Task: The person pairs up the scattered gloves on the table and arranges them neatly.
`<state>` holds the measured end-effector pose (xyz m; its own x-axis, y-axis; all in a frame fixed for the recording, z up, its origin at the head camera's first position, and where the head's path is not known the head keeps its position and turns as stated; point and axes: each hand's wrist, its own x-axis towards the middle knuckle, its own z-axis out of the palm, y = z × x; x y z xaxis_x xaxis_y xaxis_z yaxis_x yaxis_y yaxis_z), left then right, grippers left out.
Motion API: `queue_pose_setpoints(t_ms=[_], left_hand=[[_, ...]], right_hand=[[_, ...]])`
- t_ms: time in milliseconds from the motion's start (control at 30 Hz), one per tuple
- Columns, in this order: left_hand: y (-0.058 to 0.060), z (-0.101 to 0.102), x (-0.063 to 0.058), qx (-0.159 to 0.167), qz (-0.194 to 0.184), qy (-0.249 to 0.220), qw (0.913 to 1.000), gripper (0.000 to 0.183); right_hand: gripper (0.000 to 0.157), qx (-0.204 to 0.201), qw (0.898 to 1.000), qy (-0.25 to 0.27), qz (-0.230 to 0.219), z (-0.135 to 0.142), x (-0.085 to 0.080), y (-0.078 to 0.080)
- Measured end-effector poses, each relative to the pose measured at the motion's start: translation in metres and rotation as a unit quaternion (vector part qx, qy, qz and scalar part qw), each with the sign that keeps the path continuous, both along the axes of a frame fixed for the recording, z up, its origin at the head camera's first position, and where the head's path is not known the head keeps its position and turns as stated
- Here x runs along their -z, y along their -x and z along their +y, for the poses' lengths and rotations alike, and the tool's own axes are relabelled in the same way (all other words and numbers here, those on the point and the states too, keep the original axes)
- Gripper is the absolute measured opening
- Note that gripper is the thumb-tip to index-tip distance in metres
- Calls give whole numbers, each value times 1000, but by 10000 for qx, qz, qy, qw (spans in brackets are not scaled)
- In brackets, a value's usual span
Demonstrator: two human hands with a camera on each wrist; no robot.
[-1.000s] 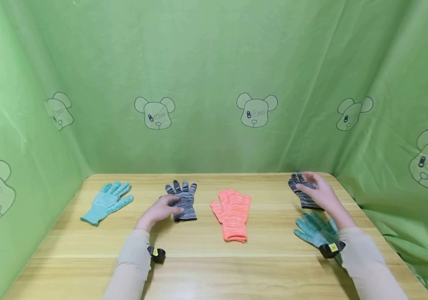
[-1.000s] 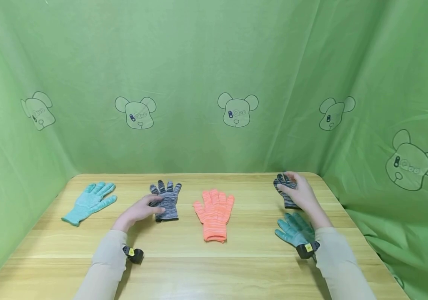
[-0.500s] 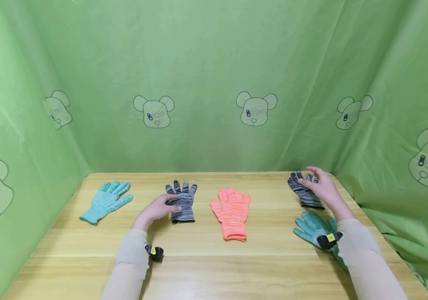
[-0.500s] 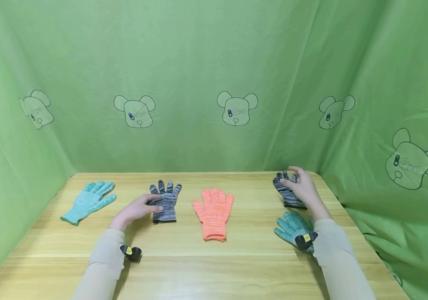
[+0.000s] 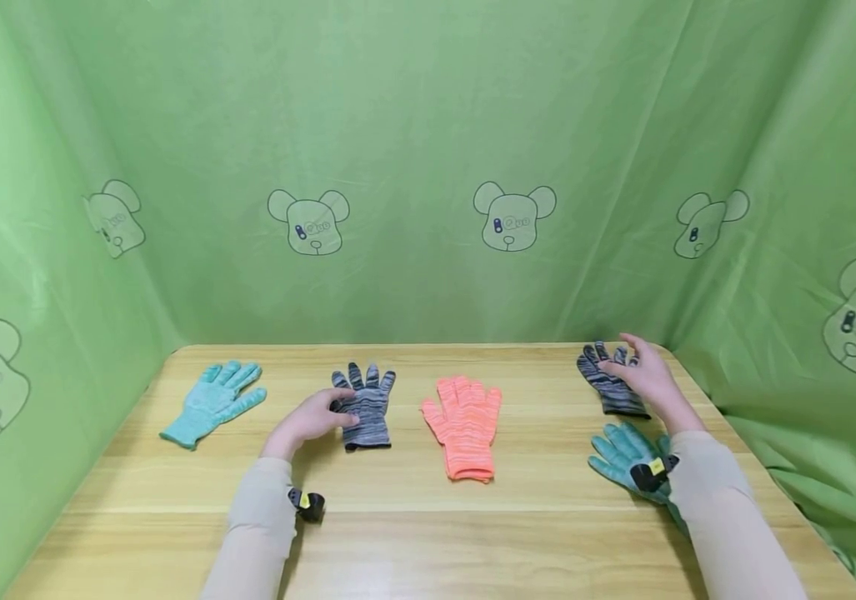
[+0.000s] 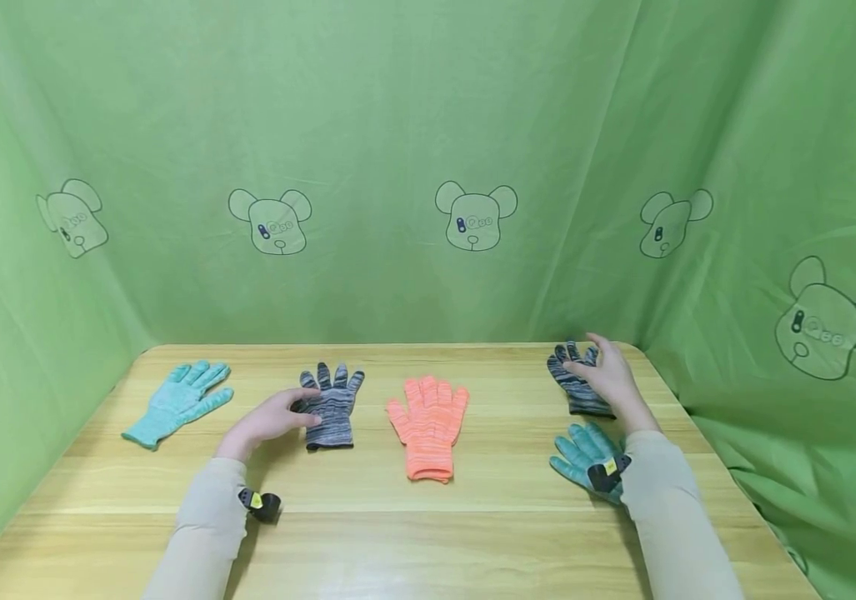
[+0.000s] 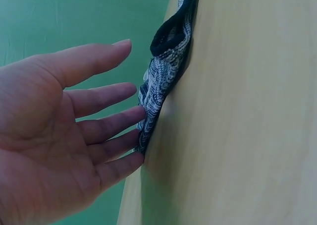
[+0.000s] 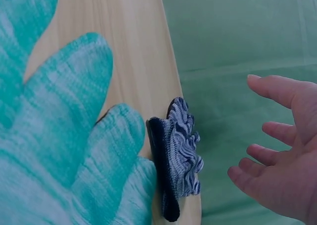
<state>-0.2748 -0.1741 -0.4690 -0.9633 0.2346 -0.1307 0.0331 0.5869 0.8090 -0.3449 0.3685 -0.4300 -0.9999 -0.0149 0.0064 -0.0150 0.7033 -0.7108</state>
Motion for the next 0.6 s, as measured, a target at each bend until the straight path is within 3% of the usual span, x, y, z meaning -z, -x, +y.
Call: queue_pose_setpoints(t_ms=[200, 600], left_hand=[[0, -2, -1, 43, 46, 46, 10000, 61], [0, -3, 1, 235, -24, 199, 9995, 65]], right_hand=[[95, 66, 9998, 152, -150, 4, 7, 9], [90, 114, 9994, 142, -293, 7, 20, 18]])
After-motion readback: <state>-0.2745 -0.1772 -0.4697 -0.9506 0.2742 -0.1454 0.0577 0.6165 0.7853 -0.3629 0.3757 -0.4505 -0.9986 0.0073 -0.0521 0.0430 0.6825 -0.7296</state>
